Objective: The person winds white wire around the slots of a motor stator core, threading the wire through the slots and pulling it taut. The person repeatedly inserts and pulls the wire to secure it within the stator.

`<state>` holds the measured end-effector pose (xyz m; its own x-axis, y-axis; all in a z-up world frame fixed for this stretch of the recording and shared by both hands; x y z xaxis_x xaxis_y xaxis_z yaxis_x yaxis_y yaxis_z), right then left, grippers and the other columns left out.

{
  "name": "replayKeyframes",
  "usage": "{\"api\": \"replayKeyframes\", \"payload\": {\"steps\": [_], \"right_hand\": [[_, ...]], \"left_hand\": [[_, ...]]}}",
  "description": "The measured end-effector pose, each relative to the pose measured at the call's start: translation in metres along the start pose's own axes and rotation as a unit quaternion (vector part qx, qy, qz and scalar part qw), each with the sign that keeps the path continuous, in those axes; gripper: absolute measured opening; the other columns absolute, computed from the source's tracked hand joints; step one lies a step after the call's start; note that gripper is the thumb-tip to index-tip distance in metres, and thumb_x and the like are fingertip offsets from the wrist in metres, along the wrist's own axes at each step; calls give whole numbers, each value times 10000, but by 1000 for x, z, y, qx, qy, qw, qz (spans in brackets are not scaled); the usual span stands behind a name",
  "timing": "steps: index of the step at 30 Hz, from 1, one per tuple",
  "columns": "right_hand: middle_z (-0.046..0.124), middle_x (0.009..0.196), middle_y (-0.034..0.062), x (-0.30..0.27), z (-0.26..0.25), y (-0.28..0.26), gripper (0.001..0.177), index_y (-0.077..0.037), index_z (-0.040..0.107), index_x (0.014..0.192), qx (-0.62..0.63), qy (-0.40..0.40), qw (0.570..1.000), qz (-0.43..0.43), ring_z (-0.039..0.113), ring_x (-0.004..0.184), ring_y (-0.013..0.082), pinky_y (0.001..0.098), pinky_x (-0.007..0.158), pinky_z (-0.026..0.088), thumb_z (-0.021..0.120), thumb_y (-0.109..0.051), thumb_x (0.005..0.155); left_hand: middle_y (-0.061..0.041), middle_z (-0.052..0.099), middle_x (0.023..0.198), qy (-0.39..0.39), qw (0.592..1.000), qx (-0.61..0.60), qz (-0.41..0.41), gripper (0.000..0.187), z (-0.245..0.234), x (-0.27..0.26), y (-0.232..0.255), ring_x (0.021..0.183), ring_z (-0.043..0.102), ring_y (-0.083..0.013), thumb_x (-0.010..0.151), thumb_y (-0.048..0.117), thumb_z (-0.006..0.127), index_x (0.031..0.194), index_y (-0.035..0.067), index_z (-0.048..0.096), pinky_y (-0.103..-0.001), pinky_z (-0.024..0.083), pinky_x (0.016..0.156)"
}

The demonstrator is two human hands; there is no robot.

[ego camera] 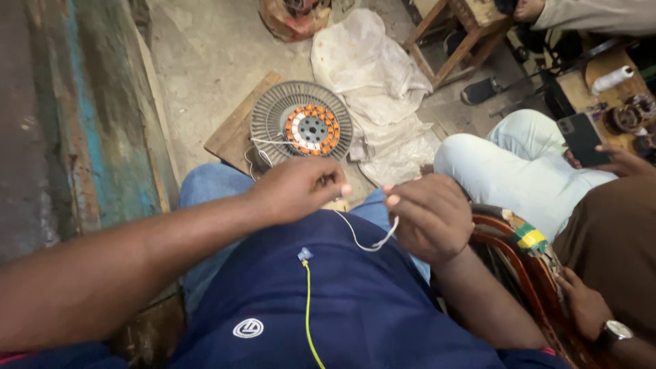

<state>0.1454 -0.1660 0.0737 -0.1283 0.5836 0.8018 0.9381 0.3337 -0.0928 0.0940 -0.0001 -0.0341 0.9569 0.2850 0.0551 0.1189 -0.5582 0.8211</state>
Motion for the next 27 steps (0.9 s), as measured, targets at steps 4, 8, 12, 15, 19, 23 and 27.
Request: {"api": "replayKeyframes", "payload": {"steps": [4, 8, 12, 15, 19, 23, 27], "right_hand": [[736, 1007, 152, -36, 0, 38, 247, -4, 593, 1055, 41, 33, 993, 107, 739, 916, 238, 340, 820, 566, 724, 128, 893], [723, 1077, 167, -96, 12, 83, 182, -12, 586, 1092, 111, 52, 961, 249, 733, 1027, 235, 331, 918, 601, 705, 75, 985], [737, 1092, 159, -171, 34, 123, 149, -2, 584, 1083, 131, 49, 920, 365, 724, 1026, 193, 312, 931, 587, 702, 40, 1002], [736, 1105, 151, -233, 53, 150, 136, 2, 590, 1098, 176, 55, 868, 461, 714, 1011, 173, 300, 924, 580, 685, 18, 1001], [750, 1089, 130, -299, 75, 180, 141, -8, 590, 1104, 209, 70, 794, 567, 706, 922, 157, 271, 848, 567, 688, -25, 1003], [760, 1072, 105, -315, 81, 188, 130, -10, 626, 1091, 167, 41, 810, 561, 712, 944, 139, 265, 869, 568, 708, -51, 999], [766, 1061, 95, -302, 83, 192, 110, -4, 656, 1061, 120, 2, 833, 540, 720, 952, 135, 274, 876, 564, 721, -56, 990]], "left_hand": [[-112, 731, 891, 61, 998, -36, 1, 275, -24, 12, -17, 755, 699, -228, 988, 350, 630, 1069, 100, 712, -366, 527, 688], [-65, 763, 980, 110, 993, -33, -18, 241, -60, 25, -28, 847, 708, -166, 980, 296, 645, 1078, 92, 729, -342, 539, 724], [-32, 757, 979, 116, 991, -39, -55, 241, -85, 28, -35, 853, 683, -106, 978, 291, 667, 1091, 87, 726, -302, 540, 733], [-32, 759, 950, 100, 991, -34, -81, 242, -89, 33, -40, 839, 669, -92, 979, 293, 678, 1088, 83, 733, -279, 538, 732], [-62, 737, 899, 61, 988, 30, -139, 266, -80, 43, -58, 734, 639, -127, 996, 313, 660, 1107, 87, 746, -307, 508, 658], [-86, 748, 943, 15, 984, 83, -159, 253, -62, 57, -84, 771, 671, -213, 954, 295, 681, 1086, 90, 747, -365, 528, 682], [-119, 735, 1006, -25, 963, 265, 32, 202, -39, 91, -90, 956, 679, -310, 889, 187, 707, 1050, 73, 751, -443, 531, 833]]}}
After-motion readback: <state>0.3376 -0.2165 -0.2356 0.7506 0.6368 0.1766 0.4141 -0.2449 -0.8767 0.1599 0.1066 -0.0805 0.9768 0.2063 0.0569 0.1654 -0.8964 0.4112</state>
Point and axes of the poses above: each hand's wrist, its own x-axis towards the middle knuckle, its own z-axis out of the palm, y = z × x, the point moved 9 cm from there along x, towards the middle knuckle
